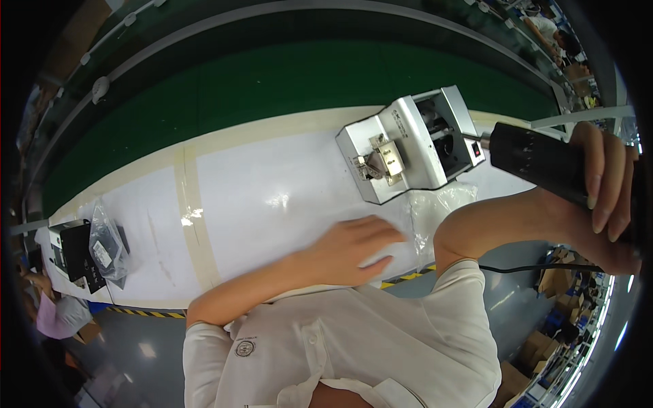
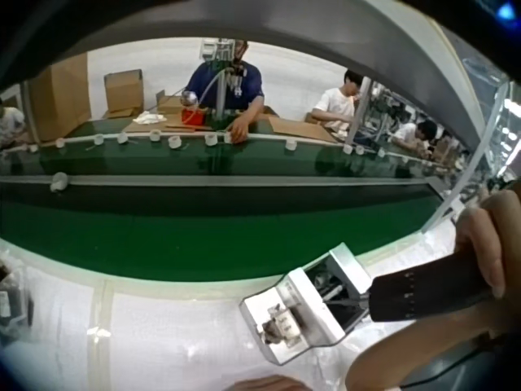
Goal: Fastening components of a circular electronic housing using an electric screwdriver.
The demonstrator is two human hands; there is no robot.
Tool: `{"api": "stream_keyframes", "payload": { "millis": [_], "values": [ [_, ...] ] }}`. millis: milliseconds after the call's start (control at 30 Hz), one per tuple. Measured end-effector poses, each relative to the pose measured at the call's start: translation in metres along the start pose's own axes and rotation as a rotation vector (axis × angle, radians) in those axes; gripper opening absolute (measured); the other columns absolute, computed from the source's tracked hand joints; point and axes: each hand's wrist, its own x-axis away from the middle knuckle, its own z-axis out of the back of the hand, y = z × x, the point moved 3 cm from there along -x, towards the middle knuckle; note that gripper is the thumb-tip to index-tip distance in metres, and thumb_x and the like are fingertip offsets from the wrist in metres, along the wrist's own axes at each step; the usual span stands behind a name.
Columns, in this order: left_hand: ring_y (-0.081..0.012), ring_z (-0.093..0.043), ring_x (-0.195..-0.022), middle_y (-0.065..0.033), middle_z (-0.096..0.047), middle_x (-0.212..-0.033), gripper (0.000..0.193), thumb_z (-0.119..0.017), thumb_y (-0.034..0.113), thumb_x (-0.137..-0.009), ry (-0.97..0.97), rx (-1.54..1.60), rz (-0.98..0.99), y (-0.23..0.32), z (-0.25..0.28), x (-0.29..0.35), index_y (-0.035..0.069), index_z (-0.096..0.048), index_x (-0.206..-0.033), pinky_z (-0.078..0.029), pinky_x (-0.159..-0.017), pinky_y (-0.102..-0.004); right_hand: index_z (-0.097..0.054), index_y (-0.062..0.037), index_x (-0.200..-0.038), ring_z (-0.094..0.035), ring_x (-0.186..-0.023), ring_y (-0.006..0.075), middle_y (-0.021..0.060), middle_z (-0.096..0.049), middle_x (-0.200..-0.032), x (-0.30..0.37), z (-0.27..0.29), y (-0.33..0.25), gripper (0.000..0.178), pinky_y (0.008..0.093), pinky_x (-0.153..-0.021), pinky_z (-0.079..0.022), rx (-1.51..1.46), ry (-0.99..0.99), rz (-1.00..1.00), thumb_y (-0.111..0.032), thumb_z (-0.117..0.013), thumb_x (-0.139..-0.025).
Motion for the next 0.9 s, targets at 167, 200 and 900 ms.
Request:
{"api": "stream_keyframes", "payload": {
  "millis": [167,200,900],
  "values": [
    [-0.035,-0.037,-0.145,-0.0196,-0.048,-0.147,0.061,-0.067,0.024,-0.091,-0.233,-0.221,-0.058,-0.01,-0.085,-0.023,-0.002,-0.045,-0.142,-0.029,-0.121,-0.0465,-0.056,-0.0087,-0.117,-0.059,-0.063,0.0157,0.0016,-0.058,-0.075,0.002,-0.019,-0.006,0.04,0.0353,-0.06,-0.051,0.004,-0.016,0.327,-0.045,-0.044,-0.106],
    [-0.038,-0.034,-0.148,-0.0215,-0.044,-0.152,0.065,-0.067,0.03,-0.092,-0.241,-0.28,-0.033,-0.014,-0.093,-0.019,-0.001,-0.044,-0.145,-0.025,-0.122,-0.0489,-0.056,-0.0086,-0.116,-0.059,-0.063,0.0156,0.0019,-0.058,-0.074,0.005,-0.017,-0.01,0.04,0.0346,-0.06,-0.05,0.031,-0.006,0.36,-0.045,-0.043,-0.106],
    [-0.0266,-0.058,-0.109,-0.0126,-0.063,-0.125,0.034,-0.063,0.019,-0.095,-0.29,-0.02,0.134,0.012,-0.031,-0.003,0.003,-0.062,-0.126,-0.047,-0.096,-0.0362,-0.061,-0.0144,-0.091,-0.054,-0.049,0.0026,-0.011,-0.059,-0.06,0.03,0.02,0.0,0.029,0.0187,-0.059,-0.04,0.201,0.125,0.027,-0.038,-0.066,-0.075]
  ]
}}
